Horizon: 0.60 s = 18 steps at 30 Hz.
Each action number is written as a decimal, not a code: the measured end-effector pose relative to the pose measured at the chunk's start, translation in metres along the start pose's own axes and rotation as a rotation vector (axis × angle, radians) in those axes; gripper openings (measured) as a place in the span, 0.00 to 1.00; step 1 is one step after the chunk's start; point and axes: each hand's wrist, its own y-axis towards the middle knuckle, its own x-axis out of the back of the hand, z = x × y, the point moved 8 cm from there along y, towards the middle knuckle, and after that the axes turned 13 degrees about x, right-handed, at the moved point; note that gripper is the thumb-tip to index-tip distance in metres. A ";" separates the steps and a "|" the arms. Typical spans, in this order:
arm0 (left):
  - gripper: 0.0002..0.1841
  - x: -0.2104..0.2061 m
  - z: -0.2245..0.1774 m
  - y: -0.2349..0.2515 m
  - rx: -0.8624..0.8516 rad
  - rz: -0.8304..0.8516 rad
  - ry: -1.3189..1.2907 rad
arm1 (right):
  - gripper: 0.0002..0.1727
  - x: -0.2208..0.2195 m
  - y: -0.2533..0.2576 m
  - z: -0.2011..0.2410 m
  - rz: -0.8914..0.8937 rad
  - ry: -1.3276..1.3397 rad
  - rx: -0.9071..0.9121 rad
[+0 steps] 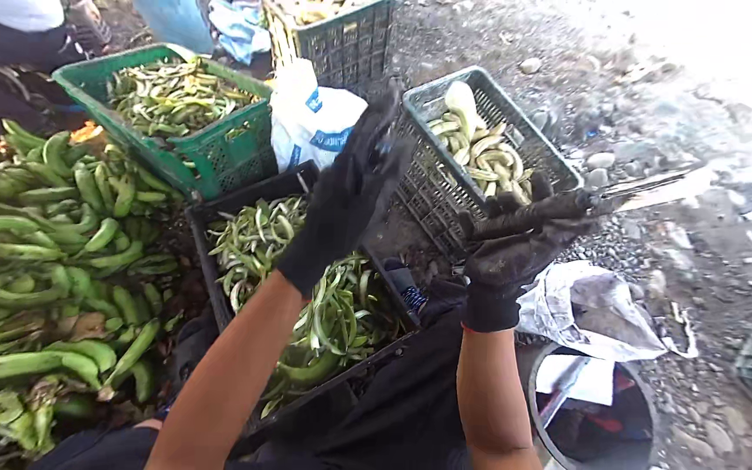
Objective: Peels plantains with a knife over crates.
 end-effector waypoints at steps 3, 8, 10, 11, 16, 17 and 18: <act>0.31 -0.027 0.088 -0.045 0.361 0.046 0.546 | 0.40 0.002 -0.006 -0.003 -0.004 0.067 -0.126; 0.42 -0.059 0.249 -0.175 0.833 0.299 1.119 | 0.37 0.003 -0.025 -0.018 0.136 0.081 -0.273; 0.43 -0.058 0.280 -0.200 0.783 0.180 1.213 | 0.37 0.002 -0.033 -0.021 0.151 0.059 -0.319; 0.42 -0.054 0.287 -0.203 0.751 0.144 1.248 | 0.37 0.002 -0.036 -0.023 0.154 0.056 -0.349; 0.53 -0.017 0.280 -0.188 0.753 0.096 1.207 | 0.37 -0.006 -0.040 -0.023 0.148 0.018 -0.381; 0.53 -0.011 0.279 -0.184 0.774 0.119 1.186 | 0.37 -0.008 -0.038 -0.024 0.138 0.019 -0.380; 0.51 -0.004 0.278 -0.182 0.803 0.156 1.153 | 0.37 -0.008 -0.037 -0.024 0.131 0.018 -0.373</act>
